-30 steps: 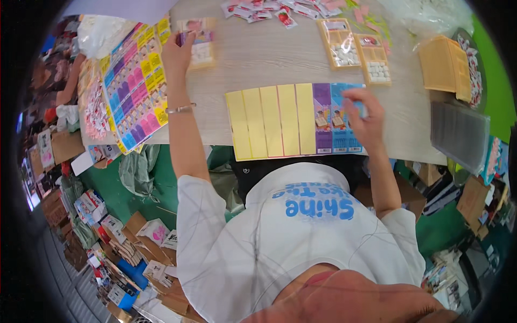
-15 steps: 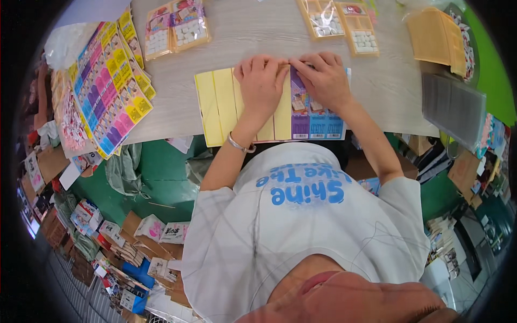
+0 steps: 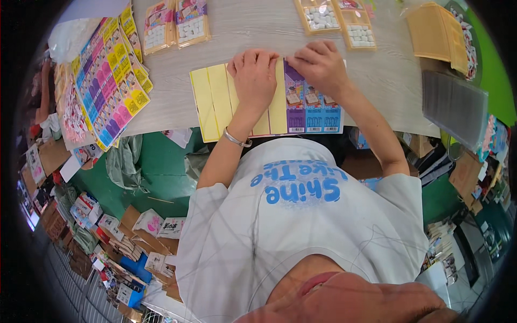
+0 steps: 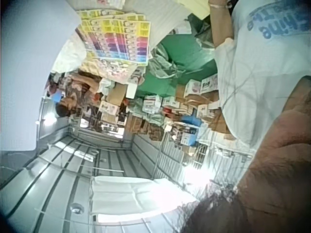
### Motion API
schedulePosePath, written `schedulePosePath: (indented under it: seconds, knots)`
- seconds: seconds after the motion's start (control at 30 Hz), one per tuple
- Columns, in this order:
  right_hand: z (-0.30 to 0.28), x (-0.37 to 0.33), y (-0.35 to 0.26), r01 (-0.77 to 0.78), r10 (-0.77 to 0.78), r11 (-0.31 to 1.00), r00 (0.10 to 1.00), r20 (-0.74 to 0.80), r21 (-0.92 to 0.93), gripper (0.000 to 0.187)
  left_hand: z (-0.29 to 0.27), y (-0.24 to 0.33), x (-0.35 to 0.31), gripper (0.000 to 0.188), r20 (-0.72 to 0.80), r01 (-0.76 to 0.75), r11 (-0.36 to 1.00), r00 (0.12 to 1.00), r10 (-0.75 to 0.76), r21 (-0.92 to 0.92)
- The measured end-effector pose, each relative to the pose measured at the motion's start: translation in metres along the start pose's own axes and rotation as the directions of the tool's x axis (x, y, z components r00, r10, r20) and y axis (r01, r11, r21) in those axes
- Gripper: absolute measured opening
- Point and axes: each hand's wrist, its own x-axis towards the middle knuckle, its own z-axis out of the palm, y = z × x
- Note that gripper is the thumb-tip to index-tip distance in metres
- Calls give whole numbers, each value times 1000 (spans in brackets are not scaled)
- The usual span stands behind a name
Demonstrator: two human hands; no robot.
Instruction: Packaging small white building blocks into individual plastic bags with character cards.
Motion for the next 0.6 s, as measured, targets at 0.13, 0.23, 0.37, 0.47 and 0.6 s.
schedulePosePath:
  seconds: [0.13, 0.23, 0.37, 0.47, 0.6]
  knots:
    - [-5, 3, 0, 79, -79, 997, 997, -23, -8, 17, 2, 4, 4, 9, 10, -2, 1000, 1000, 2, -6]
    - [-62, 4, -14, 21, -54, 926, 996, 78, 376, 9, 1, 4, -1, 9, -10, 9, 1000, 1000, -9, -2]
    - [-192, -36, -10, -323, 150, 248, 944, 293, 913, 18, -5, -5, -4, 12, -26, 43, 999, 999, -43, -5]
    - [-225, -72, 16, -113, 232, 165, 970, 73, 980, 21, -11, 8, 24, 16, 167, 62, 998, 984, -62, 10]
    - [-209, -76, 6, -411, 651, 278, 745, 145, 868, 25, 20, 54, 102, 30, 218, -187, 977, 954, 206, -103]
